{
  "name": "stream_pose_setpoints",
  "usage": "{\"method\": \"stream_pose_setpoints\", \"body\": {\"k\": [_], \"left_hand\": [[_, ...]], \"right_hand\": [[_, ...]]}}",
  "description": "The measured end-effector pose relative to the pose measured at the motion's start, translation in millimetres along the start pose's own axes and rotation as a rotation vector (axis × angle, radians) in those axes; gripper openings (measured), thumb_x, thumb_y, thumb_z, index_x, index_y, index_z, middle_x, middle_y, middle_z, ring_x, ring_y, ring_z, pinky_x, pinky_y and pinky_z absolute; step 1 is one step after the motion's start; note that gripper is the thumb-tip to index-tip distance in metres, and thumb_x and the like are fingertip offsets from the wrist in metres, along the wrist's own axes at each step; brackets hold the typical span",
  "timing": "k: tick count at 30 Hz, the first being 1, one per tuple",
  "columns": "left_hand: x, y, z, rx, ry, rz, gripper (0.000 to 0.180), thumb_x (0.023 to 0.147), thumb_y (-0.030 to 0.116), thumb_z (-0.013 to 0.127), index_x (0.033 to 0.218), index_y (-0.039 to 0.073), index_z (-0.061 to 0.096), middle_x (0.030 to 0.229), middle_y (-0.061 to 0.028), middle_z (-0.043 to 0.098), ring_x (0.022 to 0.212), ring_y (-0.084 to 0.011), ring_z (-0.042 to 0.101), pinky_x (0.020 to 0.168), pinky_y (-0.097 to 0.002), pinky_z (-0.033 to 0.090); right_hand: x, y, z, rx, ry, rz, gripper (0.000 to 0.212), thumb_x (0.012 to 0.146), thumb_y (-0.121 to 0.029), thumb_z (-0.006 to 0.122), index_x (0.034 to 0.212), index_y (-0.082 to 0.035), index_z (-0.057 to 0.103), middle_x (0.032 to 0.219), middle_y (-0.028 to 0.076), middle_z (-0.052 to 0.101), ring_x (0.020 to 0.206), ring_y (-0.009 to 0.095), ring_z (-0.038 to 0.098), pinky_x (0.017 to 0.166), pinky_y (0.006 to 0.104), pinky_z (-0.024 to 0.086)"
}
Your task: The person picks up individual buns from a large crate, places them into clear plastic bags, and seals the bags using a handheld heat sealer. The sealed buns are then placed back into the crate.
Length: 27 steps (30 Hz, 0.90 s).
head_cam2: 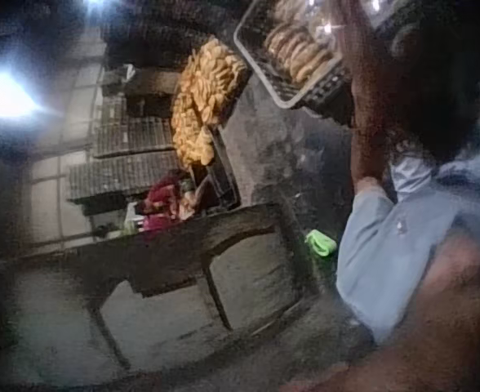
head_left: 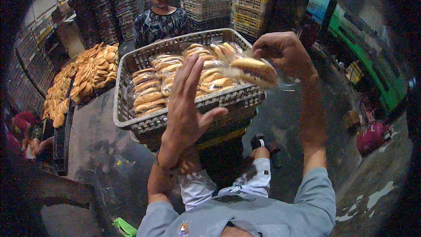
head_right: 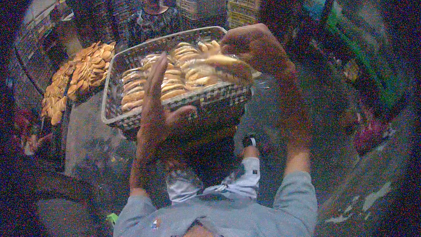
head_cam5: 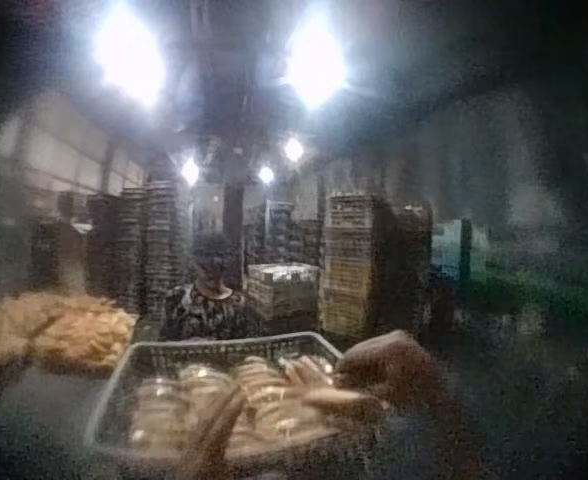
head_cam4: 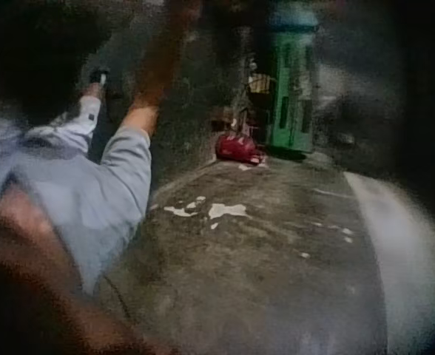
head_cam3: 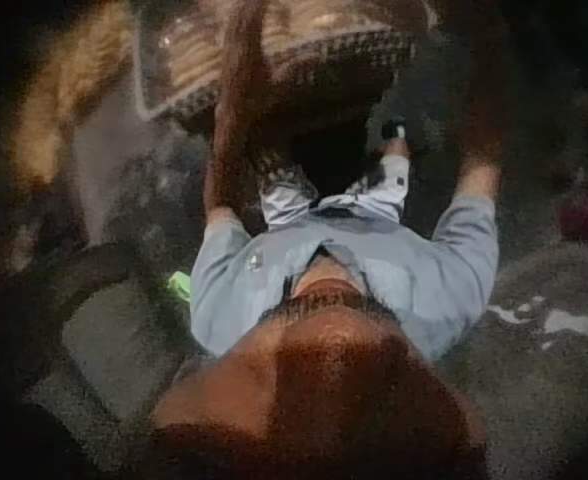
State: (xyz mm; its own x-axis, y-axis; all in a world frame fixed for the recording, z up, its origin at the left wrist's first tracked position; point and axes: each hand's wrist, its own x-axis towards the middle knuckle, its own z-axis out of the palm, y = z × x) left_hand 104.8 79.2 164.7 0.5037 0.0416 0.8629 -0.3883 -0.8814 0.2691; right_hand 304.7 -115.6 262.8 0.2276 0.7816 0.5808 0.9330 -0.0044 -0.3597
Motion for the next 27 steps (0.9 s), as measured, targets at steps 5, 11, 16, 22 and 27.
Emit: {"method": "stream_pose_setpoints", "body": {"k": [5,11,16,22,27], "left_hand": [[-13.5,-14.0,48.2,-0.683,-0.371,-0.452,0.045,0.085,0.024,0.078,0.121,0.0,0.065,0.114,-0.0146,0.069,0.104,-0.0223,0.065,0.091,-0.036,0.052],[-54.1,2.5,61.5,-0.635,-0.285,-0.844,0.019,0.096,0.015,0.067,0.092,-0.001,0.075,0.083,-0.003,0.073,0.076,-0.0089,0.066,0.072,-0.024,0.054],[-68.4,-19.1,54.1,-0.509,-0.225,-0.649,0.043,0.086,0.019,0.079,0.121,0.0,0.064,0.111,-0.0107,0.069,0.101,-0.0194,0.065,0.089,-0.0312,0.052],[-41.8,26.1,80.0,-0.843,-0.389,-0.381,0.114,0.063,0.023,0.095,0.153,0.004,0.029,0.147,-0.0158,0.046,0.136,-0.0289,0.045,0.112,-0.0398,0.039],[-46.9,30.7,105.8,-1.052,-0.214,-0.55,0.087,0.07,0.016,0.091,0.14,0.0,0.042,0.13,-0.0109,0.057,0.12,-0.0221,0.057,0.103,-0.0354,0.047]], "right_hand": [[-32.2,-16.4,-13.9,-0.27,-0.081,-0.147,0.021,0.088,-0.025,0.072,0.082,-0.005,0.069,0.071,0.009,0.069,0.062,0.027,0.068,0.061,0.0335,0.053],[-70.5,0.7,-13.9,-0.314,-0.1,-0.051,0.019,0.089,-0.024,0.071,0.08,-0.007,0.068,0.067,0.014,0.065,0.056,0.032,0.064,0.053,0.04,0.048],[-79.8,-1.6,-11.4,-0.199,-0.139,-0.025,0.02,0.091,-0.024,0.069,0.081,-0.007,0.069,0.067,0.015,0.064,0.059,0.036,0.063,0.054,0.0415,0.047],[-48.4,-11.2,24.5,-0.054,-0.343,-0.233,0.028,0.095,-0.031,0.064,0.091,-0.003,0.069,0.068,0.016,0.064,0.059,0.024,0.065,0.055,0.0378,0.05],[-60.2,4.4,14.8,0.584,0.316,0.245,0.03,0.1,-0.029,0.057,0.11,-0.002,0.067,0.079,0.002,0.066,0.067,0.01,0.061,0.062,0.0262,0.05]]}}
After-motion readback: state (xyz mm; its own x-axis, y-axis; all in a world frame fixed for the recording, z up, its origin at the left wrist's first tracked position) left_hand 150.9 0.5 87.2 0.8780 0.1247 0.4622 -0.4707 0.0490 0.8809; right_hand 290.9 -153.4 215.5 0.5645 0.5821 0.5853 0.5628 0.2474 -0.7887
